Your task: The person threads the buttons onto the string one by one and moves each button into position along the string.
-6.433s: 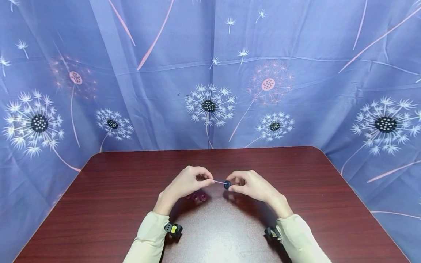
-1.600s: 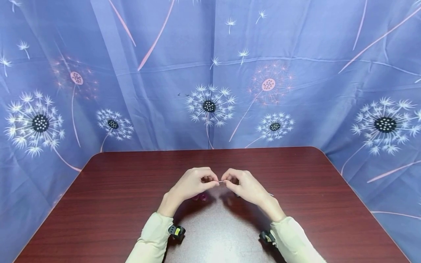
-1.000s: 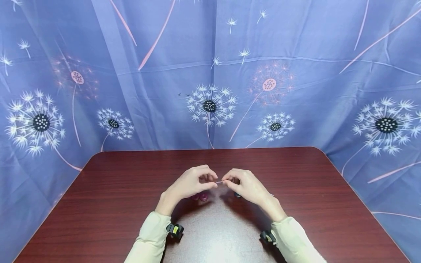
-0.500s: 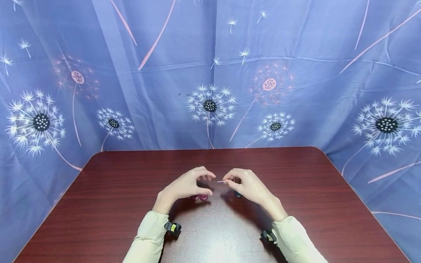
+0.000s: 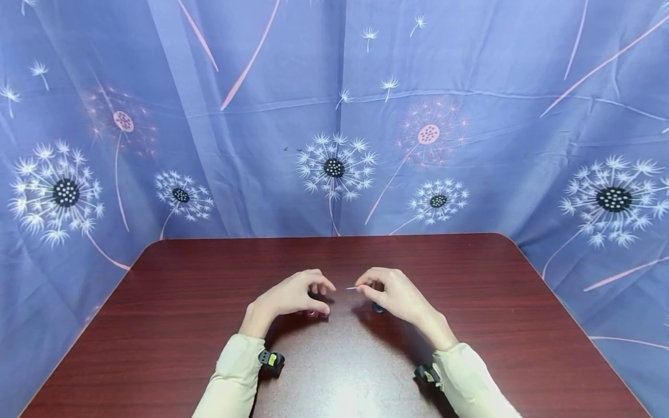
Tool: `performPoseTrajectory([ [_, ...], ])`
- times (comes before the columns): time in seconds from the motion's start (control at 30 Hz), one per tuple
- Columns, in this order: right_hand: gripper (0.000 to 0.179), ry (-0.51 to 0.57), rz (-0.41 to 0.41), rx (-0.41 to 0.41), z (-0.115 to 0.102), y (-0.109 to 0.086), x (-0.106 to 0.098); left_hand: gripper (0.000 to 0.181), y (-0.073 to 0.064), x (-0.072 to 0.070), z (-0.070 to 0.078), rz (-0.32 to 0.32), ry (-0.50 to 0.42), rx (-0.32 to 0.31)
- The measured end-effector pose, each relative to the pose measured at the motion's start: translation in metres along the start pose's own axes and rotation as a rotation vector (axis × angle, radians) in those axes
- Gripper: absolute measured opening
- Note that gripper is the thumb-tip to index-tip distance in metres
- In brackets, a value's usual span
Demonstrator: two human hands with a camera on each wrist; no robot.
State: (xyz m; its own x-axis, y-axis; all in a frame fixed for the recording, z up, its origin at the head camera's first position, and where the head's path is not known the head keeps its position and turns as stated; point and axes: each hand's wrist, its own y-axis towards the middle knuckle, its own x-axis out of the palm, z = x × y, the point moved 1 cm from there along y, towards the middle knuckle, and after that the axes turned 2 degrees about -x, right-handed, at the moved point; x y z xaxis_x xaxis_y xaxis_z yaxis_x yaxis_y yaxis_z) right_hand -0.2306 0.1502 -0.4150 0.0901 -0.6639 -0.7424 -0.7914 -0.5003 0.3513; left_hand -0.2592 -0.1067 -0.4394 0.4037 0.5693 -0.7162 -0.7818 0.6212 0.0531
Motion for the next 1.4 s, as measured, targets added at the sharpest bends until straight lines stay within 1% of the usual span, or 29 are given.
performPoseTrajectory([
  [0.13,0.01,0.004,0.001,0.004,0.002,0.0,0.0,0.039,-0.001,-0.001,-0.002,-0.032,-0.024,-0.026],
  [0.2,0.01,0.003,0.003,0.004,0.002,0.0,0.0,0.039,-0.001,-0.001,-0.003,-0.041,-0.016,-0.029],
  [0.33,0.01,-0.002,0.006,0.005,0.002,-0.001,0.0,0.038,-0.001,-0.001,-0.006,-0.039,0.048,0.008],
  [0.43,0.01,-0.005,0.005,0.009,0.003,-0.001,0.0,0.038,-0.002,0.0,-0.008,-0.043,0.084,0.016],
  [0.63,0.009,-0.011,-0.006,0.019,0.001,0.0,-0.002,0.038,-0.003,0.001,-0.011,-0.077,0.109,-0.032],
  [0.8,0.008,-0.008,-0.019,0.029,0.0,0.0,-0.004,0.035,-0.006,0.001,-0.01,-0.085,0.128,-0.049],
  [0.9,0.008,-0.002,-0.025,0.032,0.0,0.0,-0.004,0.036,-0.007,0.001,-0.01,-0.089,0.135,-0.045],
  [1.13,0.008,0.003,-0.034,0.032,0.0,0.0,-0.004,0.036,-0.006,0.002,-0.008,-0.098,0.186,-0.042],
  [1.4,0.008,-0.006,-0.033,0.025,0.0,-0.001,-0.005,0.029,-0.006,0.002,-0.008,-0.09,0.183,-0.03],
])
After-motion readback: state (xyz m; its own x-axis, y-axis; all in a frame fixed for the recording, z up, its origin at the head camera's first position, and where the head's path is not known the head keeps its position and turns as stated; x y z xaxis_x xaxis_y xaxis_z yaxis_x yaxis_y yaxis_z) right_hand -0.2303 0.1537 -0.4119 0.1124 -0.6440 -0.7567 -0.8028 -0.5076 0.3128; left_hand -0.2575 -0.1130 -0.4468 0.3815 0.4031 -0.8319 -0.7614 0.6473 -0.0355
